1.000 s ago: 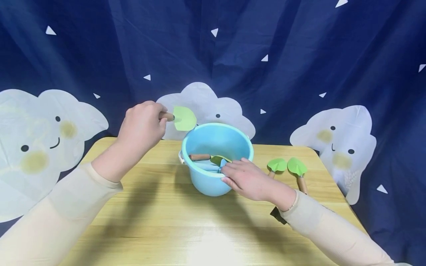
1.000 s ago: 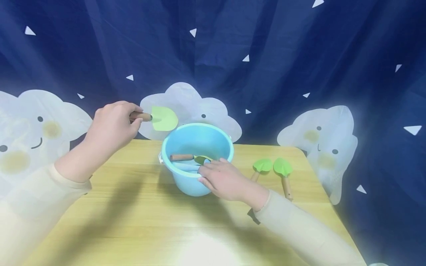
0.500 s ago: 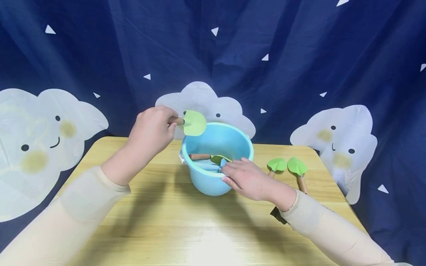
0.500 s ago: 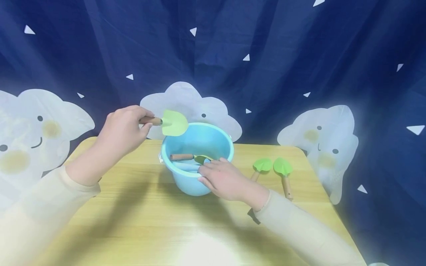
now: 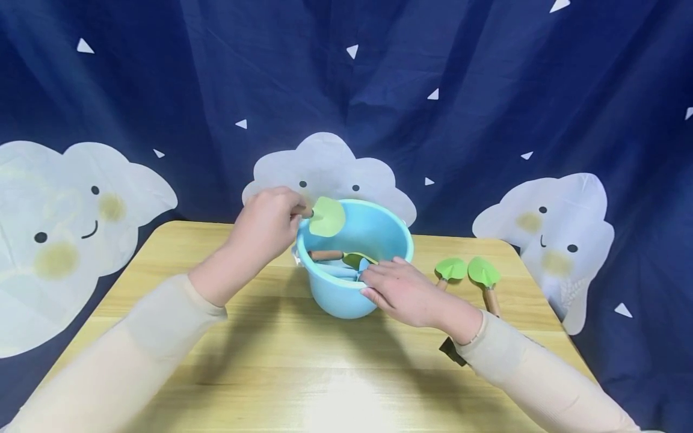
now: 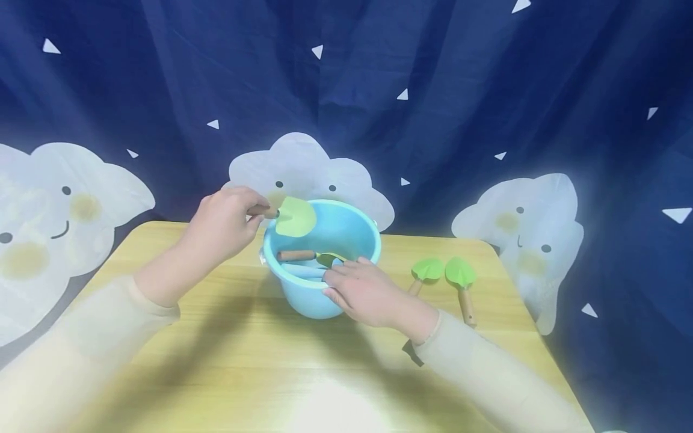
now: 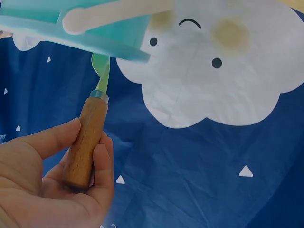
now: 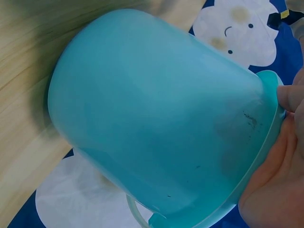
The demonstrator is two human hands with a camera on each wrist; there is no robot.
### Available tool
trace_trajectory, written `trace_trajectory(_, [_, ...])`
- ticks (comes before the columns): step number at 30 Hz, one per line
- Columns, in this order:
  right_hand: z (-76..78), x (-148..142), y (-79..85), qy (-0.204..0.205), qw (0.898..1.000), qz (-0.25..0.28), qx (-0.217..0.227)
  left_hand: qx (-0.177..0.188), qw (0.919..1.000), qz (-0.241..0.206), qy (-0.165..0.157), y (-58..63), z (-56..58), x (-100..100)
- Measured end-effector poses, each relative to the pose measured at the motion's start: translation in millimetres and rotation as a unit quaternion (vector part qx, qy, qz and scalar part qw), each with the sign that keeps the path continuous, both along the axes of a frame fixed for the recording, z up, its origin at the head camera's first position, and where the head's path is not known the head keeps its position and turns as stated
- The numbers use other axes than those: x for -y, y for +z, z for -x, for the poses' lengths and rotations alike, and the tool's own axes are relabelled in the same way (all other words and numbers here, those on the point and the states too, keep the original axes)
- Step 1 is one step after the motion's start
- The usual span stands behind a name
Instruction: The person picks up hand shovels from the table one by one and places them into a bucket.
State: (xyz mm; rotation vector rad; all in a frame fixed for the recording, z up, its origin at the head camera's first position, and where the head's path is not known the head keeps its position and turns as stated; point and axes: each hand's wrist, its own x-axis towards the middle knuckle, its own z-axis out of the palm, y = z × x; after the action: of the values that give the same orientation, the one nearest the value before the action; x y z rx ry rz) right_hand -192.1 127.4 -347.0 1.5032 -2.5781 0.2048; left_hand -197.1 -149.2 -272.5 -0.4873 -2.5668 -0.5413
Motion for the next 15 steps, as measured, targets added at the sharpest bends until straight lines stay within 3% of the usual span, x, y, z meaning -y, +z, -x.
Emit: trace_trajectory(15, [-0.4, 0.4, -0.7, 0.003, 1.0, 0.008, -0.005, 0.056, 0.9982, 0.01, -0.016, -23.8, 14.7, -11.6])
